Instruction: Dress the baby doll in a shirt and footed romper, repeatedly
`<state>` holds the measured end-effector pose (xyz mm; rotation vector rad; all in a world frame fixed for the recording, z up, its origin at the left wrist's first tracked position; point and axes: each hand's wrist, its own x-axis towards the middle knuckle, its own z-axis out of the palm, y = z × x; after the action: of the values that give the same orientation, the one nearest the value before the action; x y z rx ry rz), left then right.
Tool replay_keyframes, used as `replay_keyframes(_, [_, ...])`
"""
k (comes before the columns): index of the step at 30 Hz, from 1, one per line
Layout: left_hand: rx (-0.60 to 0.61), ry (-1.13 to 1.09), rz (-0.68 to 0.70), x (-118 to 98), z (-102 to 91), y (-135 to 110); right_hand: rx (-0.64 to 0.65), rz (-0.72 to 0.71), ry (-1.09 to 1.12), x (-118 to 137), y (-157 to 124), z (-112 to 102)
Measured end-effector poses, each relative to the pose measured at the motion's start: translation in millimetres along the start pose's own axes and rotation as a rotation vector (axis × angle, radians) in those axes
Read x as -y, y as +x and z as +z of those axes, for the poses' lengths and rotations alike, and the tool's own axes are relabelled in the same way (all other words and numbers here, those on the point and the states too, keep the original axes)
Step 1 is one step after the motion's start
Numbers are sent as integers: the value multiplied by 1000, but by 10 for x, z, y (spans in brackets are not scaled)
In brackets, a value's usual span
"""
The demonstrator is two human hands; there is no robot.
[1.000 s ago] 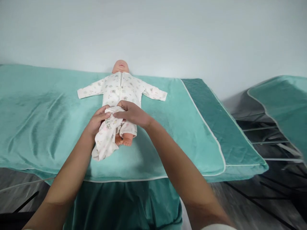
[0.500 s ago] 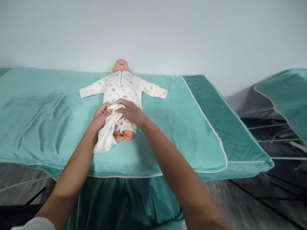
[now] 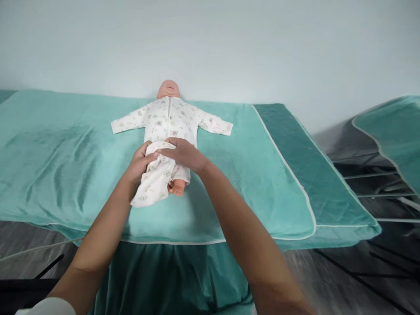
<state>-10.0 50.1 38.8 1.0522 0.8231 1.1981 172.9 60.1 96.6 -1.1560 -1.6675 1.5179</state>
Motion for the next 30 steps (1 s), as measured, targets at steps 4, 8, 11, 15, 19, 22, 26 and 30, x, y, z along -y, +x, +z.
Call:
replay_keyframes(4, [-29,-74,62,51,-38,54,190,11,-107,55,-41,-37])
replay_keyframes(8, [-43,-47,62,20,-21,35,150,38,-161,26,-19,-6])
replay_keyframes(11, [-15,29,10,-54,31,-22,-36,0,92,-44,36,14])
replay_keyframes(15, [114,90,-58,-139,84,-83,-232,-25,267,-103,110,33])
replay_keyframes(19, [97,-40,-118,-159,107,-131,-224,1,152,-56,98,52])
replay_keyframes(22, [46,-172,-140,-163,114,-163,-37,2,8,27,42,32])
replay_keyframes(26, [-30,-179,-144,-165,89,-160,215,2,-121,88,4,-12])
replay_keyframes(30, [-62,-166,-132,-117,40,-92,137,13,-9,19,33,2])
